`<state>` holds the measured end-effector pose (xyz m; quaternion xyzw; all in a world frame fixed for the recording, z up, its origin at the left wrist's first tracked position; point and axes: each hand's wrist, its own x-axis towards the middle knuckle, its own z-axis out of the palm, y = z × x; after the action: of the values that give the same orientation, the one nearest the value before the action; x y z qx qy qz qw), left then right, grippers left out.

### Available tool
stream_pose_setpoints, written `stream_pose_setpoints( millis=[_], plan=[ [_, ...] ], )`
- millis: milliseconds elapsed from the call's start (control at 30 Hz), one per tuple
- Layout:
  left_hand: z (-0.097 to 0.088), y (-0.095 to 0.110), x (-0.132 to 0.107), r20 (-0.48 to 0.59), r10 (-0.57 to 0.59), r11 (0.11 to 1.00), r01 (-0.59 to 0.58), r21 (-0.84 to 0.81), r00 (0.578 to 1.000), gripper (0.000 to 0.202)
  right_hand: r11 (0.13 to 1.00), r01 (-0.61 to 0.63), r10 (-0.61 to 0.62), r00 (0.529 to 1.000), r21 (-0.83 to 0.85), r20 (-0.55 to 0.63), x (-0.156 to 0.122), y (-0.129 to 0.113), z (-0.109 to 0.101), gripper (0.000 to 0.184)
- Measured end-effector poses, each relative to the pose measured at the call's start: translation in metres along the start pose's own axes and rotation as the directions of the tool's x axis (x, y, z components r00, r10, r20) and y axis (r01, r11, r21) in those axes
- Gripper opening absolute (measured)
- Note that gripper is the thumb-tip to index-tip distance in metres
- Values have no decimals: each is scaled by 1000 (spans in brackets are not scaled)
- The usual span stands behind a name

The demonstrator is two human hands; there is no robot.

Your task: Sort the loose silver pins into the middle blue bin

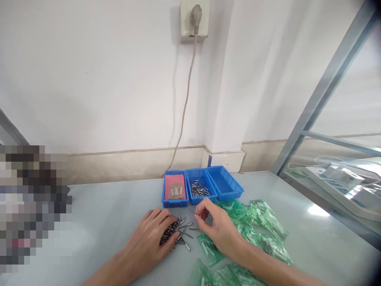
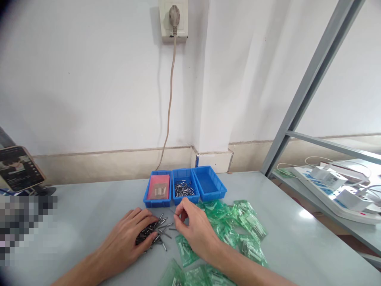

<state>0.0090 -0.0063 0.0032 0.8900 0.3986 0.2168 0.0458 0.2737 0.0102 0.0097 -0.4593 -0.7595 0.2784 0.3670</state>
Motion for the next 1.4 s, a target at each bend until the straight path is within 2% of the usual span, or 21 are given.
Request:
stream_pose_setpoints(
  millis=[100, 200, 300, 467, 667, 900, 1133, 1400],
  plan=[
    [1, 0, 0, -20, 10, 1000, -10, 1, 1000, 18, 1000, 14, -14, 1000, 3, -26, 0, 1, -1, 9],
    [3, -1, 0, -38, 22, 1000, -22, 5, 999, 18, 998, 64, -64, 997, 2, -36, 0, 3, -2, 26],
    [4, -2, -1, -58, 29, 1000, -28, 9, 998, 18, 997, 77, -77, 996, -1, -35, 1, 5, -2, 33],
    [5, -2, -1, -56, 30, 1000, -29, 8, 998, 18, 999, 40, -38, 996, 36, -75, 0, 5, 0, 25],
    [4, -1, -1, -67, 32, 999, -32, 0, 997, 16, 995, -13, 19, 998, 99, -54, 0, 2, -2, 17],
    [4, -1, -1, -46, 20, 1000, -20, -9, 999, 18, 995, 78, -72, 993, 59, -98, 1, 2, -4, 17],
    [1, 0, 0, -20, 7, 1000, -7, -3, 1000, 18, 997, 9, -3, 997, 75, -78, -1, 4, -4, 19],
    [1, 0, 1, -25, 2, 1000, -2, -18, 1000, 18, 973, -58, 78, 994, 225, -80, 3, 8, -2, 19]
  ],
)
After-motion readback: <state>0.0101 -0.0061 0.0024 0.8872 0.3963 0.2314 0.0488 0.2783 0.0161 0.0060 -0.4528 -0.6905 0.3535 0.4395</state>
